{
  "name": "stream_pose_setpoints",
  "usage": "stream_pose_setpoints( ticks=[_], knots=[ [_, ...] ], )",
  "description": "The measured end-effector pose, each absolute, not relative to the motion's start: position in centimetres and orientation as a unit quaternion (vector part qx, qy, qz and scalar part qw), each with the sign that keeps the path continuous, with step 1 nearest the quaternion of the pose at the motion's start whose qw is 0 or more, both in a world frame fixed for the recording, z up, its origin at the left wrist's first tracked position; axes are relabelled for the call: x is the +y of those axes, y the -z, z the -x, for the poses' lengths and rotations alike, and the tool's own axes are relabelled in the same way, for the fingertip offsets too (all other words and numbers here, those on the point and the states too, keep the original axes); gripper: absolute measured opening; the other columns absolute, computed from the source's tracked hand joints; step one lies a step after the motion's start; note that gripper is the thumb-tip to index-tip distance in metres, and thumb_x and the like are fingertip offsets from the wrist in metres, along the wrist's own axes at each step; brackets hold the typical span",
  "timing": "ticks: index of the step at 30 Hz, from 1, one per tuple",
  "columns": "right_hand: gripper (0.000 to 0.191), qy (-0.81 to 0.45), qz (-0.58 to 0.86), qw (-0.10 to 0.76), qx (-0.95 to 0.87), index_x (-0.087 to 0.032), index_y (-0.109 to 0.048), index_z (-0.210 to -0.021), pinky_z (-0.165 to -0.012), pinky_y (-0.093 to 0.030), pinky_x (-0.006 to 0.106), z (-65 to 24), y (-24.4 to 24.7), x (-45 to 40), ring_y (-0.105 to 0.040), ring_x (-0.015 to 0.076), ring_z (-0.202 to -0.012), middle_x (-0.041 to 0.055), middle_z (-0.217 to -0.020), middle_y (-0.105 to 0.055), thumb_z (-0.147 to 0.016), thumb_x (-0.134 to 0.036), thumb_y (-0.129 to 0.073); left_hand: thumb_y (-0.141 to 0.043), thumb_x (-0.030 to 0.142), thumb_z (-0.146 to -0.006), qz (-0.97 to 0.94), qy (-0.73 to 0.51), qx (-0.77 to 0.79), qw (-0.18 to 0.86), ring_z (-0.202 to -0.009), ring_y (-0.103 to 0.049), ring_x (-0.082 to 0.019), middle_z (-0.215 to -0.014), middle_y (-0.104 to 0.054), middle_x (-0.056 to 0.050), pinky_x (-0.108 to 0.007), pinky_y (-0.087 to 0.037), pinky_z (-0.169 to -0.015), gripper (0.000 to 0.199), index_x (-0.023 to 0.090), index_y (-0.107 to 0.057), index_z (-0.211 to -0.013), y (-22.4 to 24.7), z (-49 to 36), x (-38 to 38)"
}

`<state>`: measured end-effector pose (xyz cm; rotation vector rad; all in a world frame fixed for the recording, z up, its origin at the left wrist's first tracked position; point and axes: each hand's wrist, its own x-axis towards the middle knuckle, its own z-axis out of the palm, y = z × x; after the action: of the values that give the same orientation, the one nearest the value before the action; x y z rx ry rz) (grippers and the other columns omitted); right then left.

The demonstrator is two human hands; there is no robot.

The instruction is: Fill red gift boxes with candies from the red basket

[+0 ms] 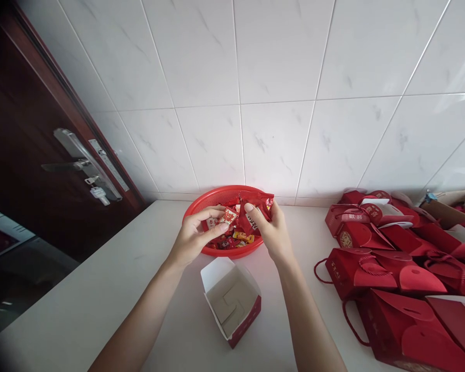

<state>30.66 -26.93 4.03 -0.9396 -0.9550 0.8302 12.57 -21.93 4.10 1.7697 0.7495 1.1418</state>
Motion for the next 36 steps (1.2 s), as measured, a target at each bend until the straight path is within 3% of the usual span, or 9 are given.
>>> stream_pose_setpoints(
  ticks=[7,18,23,26,29,33,36],
  knots=[
    [0.036,-0.378,0.413,0.677,-0.478,-0.022,-0.069,-0.099,-0.080,-0.059,0.035,-30.2,-4.3,-27.0,-0.074,0.0259,-0.097,0.0059,-0.104,-0.080,-0.079,-0.049,-0.082,-0.081,0.036,-0.079,-0.724,-0.449,0.293,0.435,-0.122,-0.062,-0.030,-0.114,-0.076,-0.010,-0.042,-0.045,-0.108,0.024,0.019,-0.079,-0.096,-4.1,-12.5,-21.9],
    [0.039,-0.405,0.392,0.630,-0.534,-0.021,-0.072,-0.096,-0.077,-0.060,0.035,-31.2,-5.1,-27.7,-0.074,0.0243,-0.088,0.0047,-0.097,-0.080,-0.068,-0.040,-0.092,-0.081,0.036,-0.081,-0.784,-0.398,0.267,0.395,-0.109,-0.068,-0.026,-0.109,-0.077,-0.008,-0.038,-0.052,-0.100,0.024,0.021,-0.081,-0.099,-4.6,-11.8,-21.9],
    [0.037,-0.396,0.383,0.597,-0.584,-0.020,-0.072,-0.099,-0.077,-0.059,0.034,-31.9,-5.2,-28.0,-0.072,0.0226,-0.086,0.0044,-0.096,-0.078,-0.072,-0.039,-0.089,-0.077,0.033,-0.085,-0.824,-0.314,0.262,0.392,-0.106,-0.069,-0.023,-0.109,-0.076,-0.006,-0.034,-0.052,-0.097,0.020,0.021,-0.081,-0.101,-5.5,-10.5,-22.0],
    [0.031,-0.412,0.376,0.520,-0.646,-0.020,-0.071,-0.098,-0.078,-0.057,0.033,-32.5,-5.3,-28.5,-0.071,0.0224,-0.089,0.0042,-0.096,-0.077,-0.075,-0.036,-0.086,-0.074,0.030,-0.086,-0.870,-0.172,0.241,0.393,-0.096,-0.070,-0.021,-0.106,-0.075,-0.005,-0.030,-0.053,-0.086,0.016,0.022,-0.081,-0.099,-6.5,-9.1,-22.2],
    [0.022,-0.447,0.376,0.398,-0.707,-0.020,-0.068,-0.094,-0.069,-0.054,0.029,-32.5,-5.6,-29.3,-0.068,0.0179,-0.078,0.0010,-0.087,-0.074,-0.077,-0.028,-0.081,-0.072,0.028,-0.087,-0.895,-0.060,0.223,0.381,-0.093,-0.070,-0.020,-0.106,-0.074,-0.006,-0.028,-0.053,-0.082,0.016,0.022,-0.081,-0.099,-7.0,-8.1,-22.2],
    [0.023,-0.424,0.394,0.245,-0.778,-0.020,-0.063,-0.086,-0.055,-0.043,0.024,-31.7,-5.9,-29.9,-0.054,0.0128,-0.064,-0.0034,-0.074,-0.064,-0.073,-0.023,-0.081,-0.066,0.023,-0.090,-0.899,-0.035,0.225,0.373,-0.092,-0.069,-0.020,-0.107,-0.073,-0.007,-0.028,-0.053,-0.080,0.017,0.021,-0.080,-0.098,-6.9,-7.7,-22.1],
    [0.029,-0.394,0.407,0.209,-0.797,-0.021,-0.061,-0.085,-0.054,-0.039,0.024,-31.3,-6.1,-30.0,-0.050,0.0126,-0.064,-0.0044,-0.072,-0.059,-0.072,-0.031,-0.084,-0.062,0.021,-0.091,-0.901,-0.037,0.221,0.372,-0.091,-0.069,-0.020,-0.108,-0.071,-0.007,-0.027,-0.052,-0.078,0.019,0.021,-0.079,-0.099,-6.7,-7.7,-22.1]
  ],
)
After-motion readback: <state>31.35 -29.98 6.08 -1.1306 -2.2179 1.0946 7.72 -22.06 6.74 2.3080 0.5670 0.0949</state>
